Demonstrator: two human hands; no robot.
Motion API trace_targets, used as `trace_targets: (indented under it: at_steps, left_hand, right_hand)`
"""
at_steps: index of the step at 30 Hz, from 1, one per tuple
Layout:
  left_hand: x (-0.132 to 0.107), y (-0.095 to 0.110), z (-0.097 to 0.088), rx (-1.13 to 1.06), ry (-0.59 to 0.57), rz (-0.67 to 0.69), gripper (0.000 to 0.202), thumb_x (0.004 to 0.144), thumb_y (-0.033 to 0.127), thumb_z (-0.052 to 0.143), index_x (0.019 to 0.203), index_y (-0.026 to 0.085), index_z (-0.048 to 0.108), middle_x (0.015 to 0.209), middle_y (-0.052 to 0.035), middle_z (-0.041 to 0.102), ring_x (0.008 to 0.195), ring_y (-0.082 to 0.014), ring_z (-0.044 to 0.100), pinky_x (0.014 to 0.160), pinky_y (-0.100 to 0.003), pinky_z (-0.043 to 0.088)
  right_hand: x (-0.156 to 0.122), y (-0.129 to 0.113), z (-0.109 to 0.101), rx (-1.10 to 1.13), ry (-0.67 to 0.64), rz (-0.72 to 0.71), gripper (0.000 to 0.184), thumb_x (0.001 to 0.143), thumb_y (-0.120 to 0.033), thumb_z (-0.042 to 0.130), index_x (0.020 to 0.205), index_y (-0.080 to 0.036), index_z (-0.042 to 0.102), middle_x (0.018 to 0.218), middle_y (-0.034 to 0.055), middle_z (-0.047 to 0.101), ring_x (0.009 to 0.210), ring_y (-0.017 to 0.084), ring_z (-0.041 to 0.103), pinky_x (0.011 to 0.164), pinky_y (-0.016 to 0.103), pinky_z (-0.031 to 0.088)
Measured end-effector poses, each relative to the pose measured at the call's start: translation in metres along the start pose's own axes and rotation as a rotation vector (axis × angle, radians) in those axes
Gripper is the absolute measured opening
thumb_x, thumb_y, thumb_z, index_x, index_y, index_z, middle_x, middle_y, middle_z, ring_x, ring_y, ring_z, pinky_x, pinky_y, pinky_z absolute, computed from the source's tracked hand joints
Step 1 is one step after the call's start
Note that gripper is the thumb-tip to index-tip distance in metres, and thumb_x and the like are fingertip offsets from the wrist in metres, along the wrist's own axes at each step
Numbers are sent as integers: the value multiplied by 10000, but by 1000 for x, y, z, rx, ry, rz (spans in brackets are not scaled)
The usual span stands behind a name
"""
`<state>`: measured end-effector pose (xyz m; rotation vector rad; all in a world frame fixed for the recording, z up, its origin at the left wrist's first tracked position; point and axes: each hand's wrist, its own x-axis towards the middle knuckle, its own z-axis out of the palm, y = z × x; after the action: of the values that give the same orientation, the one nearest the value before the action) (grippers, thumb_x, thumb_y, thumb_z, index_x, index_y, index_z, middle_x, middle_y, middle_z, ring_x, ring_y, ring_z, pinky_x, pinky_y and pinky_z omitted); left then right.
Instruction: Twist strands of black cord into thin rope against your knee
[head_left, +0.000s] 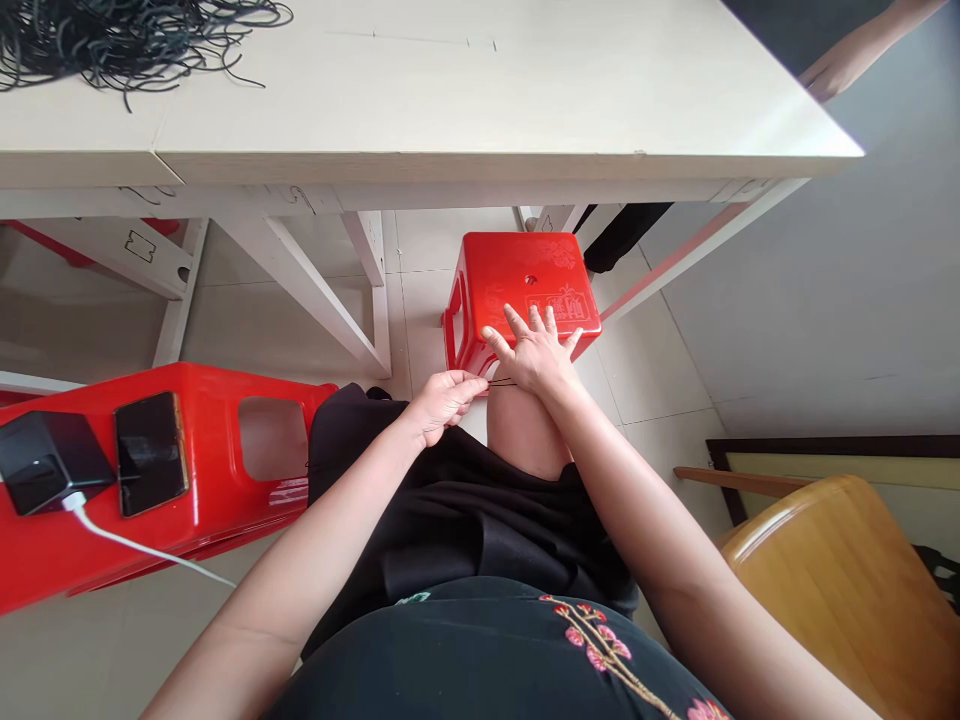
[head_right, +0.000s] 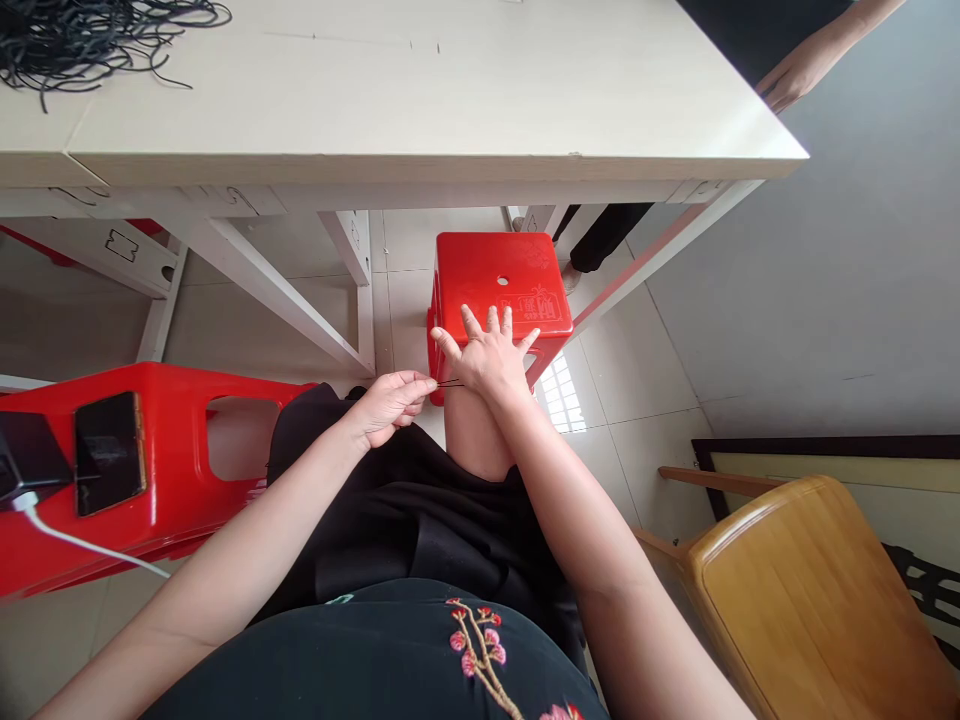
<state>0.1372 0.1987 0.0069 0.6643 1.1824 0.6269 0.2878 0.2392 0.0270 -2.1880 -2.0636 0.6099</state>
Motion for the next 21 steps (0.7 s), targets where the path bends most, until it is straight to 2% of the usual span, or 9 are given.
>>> trace_targets:
  at_steps: [5, 7, 9, 11, 13, 15, 17, 19, 21]
  left_hand:
    - [-1, 0, 1, -19, -11, 2, 225, 672, 290, 710, 742, 134, 564, 487, 83, 362, 392, -6, 240, 363, -155, 111]
    - [-2, 0, 2, -20, 3, 15, 227, 672, 293, 709, 732, 134, 558, 491, 82, 363, 398, -7, 242, 366, -155, 117]
    - [-5, 1, 3, -9, 15, 41, 226, 680, 297, 701, 730, 133, 554, 492, 82, 354, 406, -8, 246, 371, -153, 129]
    - [-9, 1, 5, 14, 14, 74, 231, 684, 311, 695, 733, 134, 555, 488, 86, 337, 411, -11, 248, 377, -152, 139]
    - [-11, 0, 6, 34, -3, 107, 245, 685, 331, 693, 725, 140, 545, 487, 88, 328, 413, -13, 252, 381, -152, 147]
    - [-11, -5, 9, 48, -16, 130, 261, 693, 357, 683, 714, 148, 527, 485, 92, 324, 408, -15, 254, 381, -153, 156]
    - [-11, -13, 12, 57, -11, 172, 280, 715, 397, 654, 713, 156, 509, 488, 89, 349, 409, -23, 286, 384, -156, 197]
    - [-11, -23, 18, 68, 13, 287, 302, 748, 442, 608, 721, 160, 504, 533, 61, 446, 458, -47, 401, 429, -171, 319]
    - [-14, -35, 25, 119, 70, 462, 298, 785, 449, 563, 730, 161, 509, 635, 17, 551, 583, -85, 534, 570, -218, 452]
  right_hand:
    - [2, 1, 0, 37, -54, 19, 809, 803, -756, 147, 1438, -276, 293, 1487, 137, 307, 1401, 365, 139, 1009, 721, 51]
    - [0, 1, 0, 58, -43, 17, 819, 798, -762, 169, 1428, -261, 322, 1447, 128, 386, 1368, 378, 232, 1016, 707, 93]
    - [-2, 2, 1, 73, 18, -31, 792, 815, -744, 194, 1382, -235, 409, 1357, 116, 502, 1296, 363, 362, 1026, 659, 174]
    - [-5, 6, 3, 101, 114, -140, 726, 858, -688, 195, 1220, -190, 580, 1183, 111, 630, 1165, 308, 498, 1003, 536, 309]
    - [-9, 12, 6, 152, 208, -311, 682, 900, -619, 196, 961, -157, 694, 1024, 107, 686, 1025, 245, 568, 929, 405, 391]
    - [-12, 19, 10, 204, 277, -501, 638, 920, -563, 237, 787, -156, 709, 949, 94, 702, 927, 198, 580, 867, 336, 408]
    - [-17, 24, 13, 218, 319, -668, 556, 916, -529, 319, 739, -175, 710, 924, 64, 712, 865, 172, 567, 816, 315, 403]
    - [-24, 28, 16, 182, 346, -761, 479, 895, -504, 407, 677, -193, 699, 871, 34, 717, 804, 159, 547, 747, 310, 390]
    - [-31, 29, 19, 126, 373, -799, 445, 878, -477, 467, 600, -191, 665, 828, 22, 711, 774, 149, 528, 716, 306, 373]
